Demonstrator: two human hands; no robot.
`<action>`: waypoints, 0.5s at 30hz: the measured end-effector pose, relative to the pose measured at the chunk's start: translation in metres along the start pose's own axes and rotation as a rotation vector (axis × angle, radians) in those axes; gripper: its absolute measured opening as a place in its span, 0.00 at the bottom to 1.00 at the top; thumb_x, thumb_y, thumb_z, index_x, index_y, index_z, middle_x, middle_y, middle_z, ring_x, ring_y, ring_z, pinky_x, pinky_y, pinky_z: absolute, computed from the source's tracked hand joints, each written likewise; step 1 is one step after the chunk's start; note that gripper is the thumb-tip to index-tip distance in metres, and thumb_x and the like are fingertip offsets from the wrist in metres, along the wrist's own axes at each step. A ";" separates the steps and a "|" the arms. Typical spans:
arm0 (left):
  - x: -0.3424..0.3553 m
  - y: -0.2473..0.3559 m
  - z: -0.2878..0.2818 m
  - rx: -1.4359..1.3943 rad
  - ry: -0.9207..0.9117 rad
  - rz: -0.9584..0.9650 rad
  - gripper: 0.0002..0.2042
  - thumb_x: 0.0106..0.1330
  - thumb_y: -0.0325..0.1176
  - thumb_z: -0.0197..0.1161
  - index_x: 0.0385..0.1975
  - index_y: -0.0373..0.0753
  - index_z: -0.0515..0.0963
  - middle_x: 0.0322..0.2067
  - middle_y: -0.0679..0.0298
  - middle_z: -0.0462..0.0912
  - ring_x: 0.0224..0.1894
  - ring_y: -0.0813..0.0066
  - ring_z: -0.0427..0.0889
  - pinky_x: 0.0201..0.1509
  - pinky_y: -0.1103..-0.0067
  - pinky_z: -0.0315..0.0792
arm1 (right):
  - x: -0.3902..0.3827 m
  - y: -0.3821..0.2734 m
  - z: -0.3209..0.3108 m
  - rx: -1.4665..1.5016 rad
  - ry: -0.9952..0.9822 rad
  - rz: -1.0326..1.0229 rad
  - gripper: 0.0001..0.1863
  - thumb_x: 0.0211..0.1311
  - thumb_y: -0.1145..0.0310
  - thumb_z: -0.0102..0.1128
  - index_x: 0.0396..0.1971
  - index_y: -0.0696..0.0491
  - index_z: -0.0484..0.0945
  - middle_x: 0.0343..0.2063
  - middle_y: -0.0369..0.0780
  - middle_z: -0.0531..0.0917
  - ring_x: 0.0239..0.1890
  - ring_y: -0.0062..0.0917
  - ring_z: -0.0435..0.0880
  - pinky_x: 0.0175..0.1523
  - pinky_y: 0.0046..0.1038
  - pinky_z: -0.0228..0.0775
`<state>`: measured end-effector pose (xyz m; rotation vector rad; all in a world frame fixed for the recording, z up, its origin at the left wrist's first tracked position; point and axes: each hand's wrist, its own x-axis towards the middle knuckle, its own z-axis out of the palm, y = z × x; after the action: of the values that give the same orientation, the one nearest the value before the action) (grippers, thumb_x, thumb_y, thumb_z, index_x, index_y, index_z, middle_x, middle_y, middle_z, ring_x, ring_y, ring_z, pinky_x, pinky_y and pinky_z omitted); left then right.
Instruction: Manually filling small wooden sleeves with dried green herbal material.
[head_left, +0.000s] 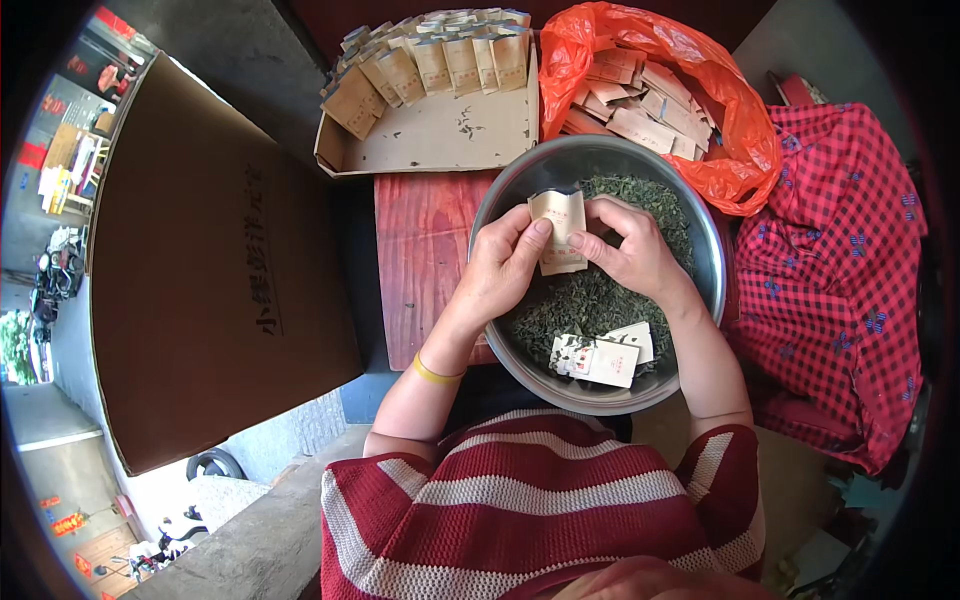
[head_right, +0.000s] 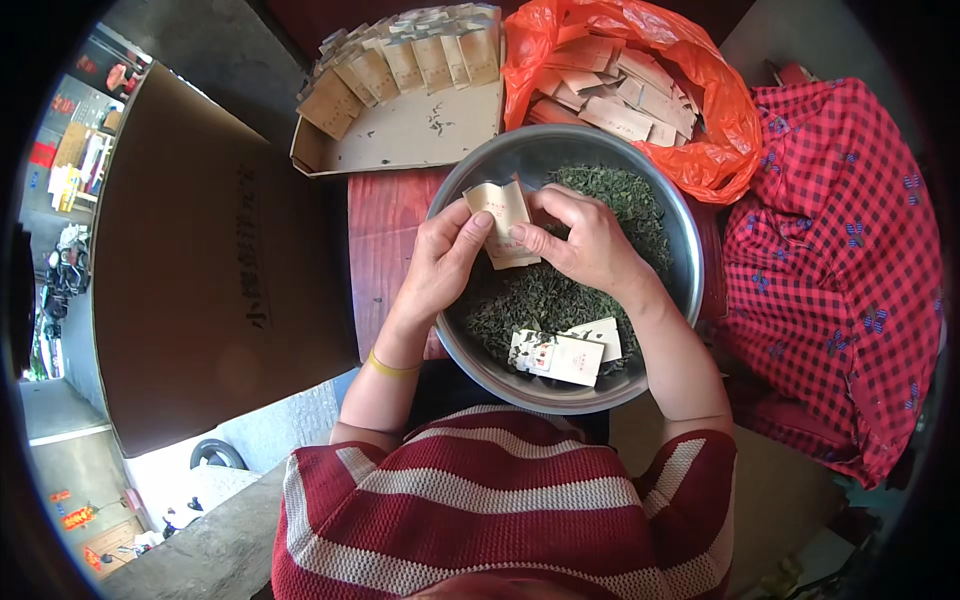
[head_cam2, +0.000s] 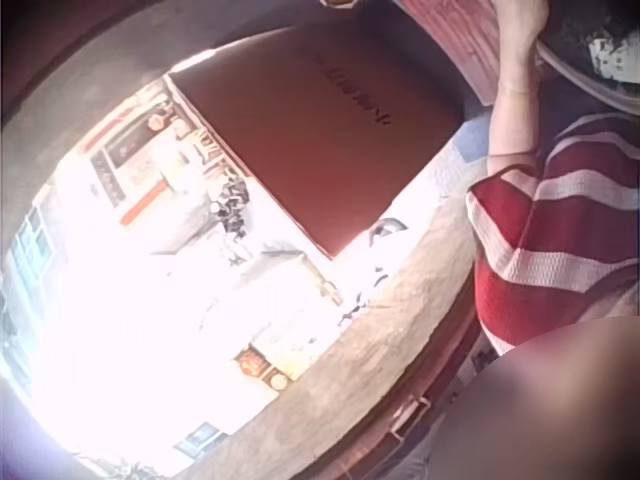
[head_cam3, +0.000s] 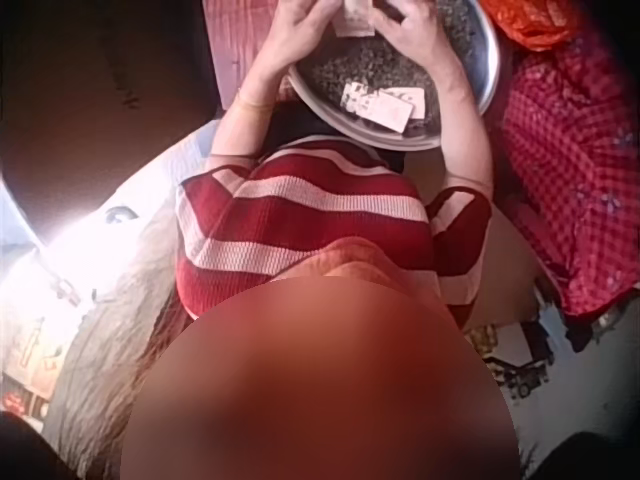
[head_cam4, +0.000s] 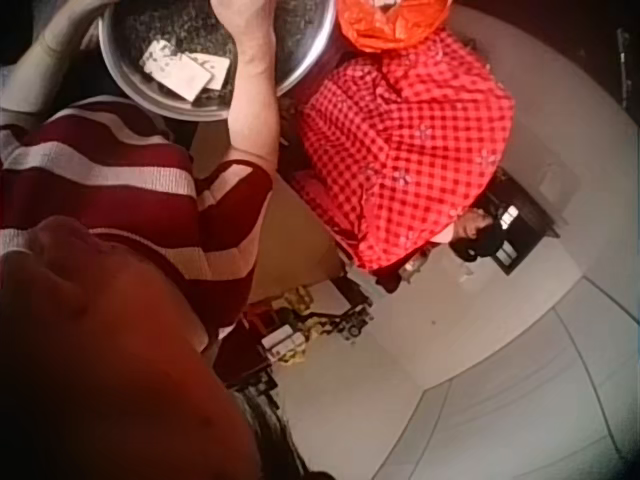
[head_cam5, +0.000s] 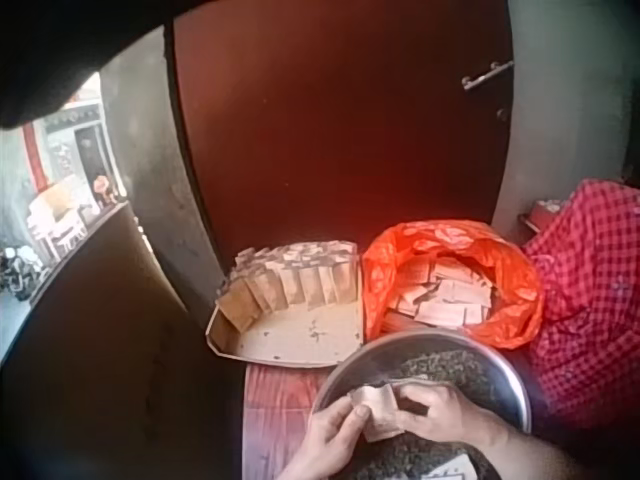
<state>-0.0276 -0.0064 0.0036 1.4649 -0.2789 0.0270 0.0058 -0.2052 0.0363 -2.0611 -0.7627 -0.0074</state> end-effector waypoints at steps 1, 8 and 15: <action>-0.001 0.002 0.001 -0.029 0.004 -0.027 0.13 0.75 0.34 0.55 0.48 0.30 0.77 0.35 0.68 0.80 0.38 0.83 0.75 0.42 0.81 0.72 | -0.002 -0.002 0.001 0.019 0.013 0.015 0.14 0.64 0.64 0.65 0.35 0.61 0.79 0.31 0.42 0.82 0.33 0.25 0.82 0.41 0.27 0.73; 0.001 -0.002 0.000 0.017 0.038 -0.062 0.10 0.72 0.32 0.60 0.43 0.30 0.80 0.33 0.64 0.79 0.37 0.80 0.76 0.42 0.80 0.72 | -0.003 0.001 -0.002 0.006 -0.018 0.040 0.12 0.65 0.66 0.64 0.30 0.61 0.77 0.26 0.40 0.81 0.30 0.25 0.81 0.38 0.26 0.72; 0.020 0.004 -0.020 0.135 0.101 0.080 0.09 0.69 0.31 0.63 0.38 0.30 0.81 0.33 0.64 0.79 0.38 0.79 0.76 0.43 0.79 0.71 | 0.002 -0.005 -0.003 0.253 0.071 0.103 0.09 0.67 0.69 0.61 0.35 0.60 0.80 0.26 0.39 0.83 0.29 0.19 0.81 0.36 0.23 0.73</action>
<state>-0.0060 0.0110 0.0099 1.5803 -0.2568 0.1871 0.0058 -0.2045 0.0430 -1.8466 -0.5823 0.0701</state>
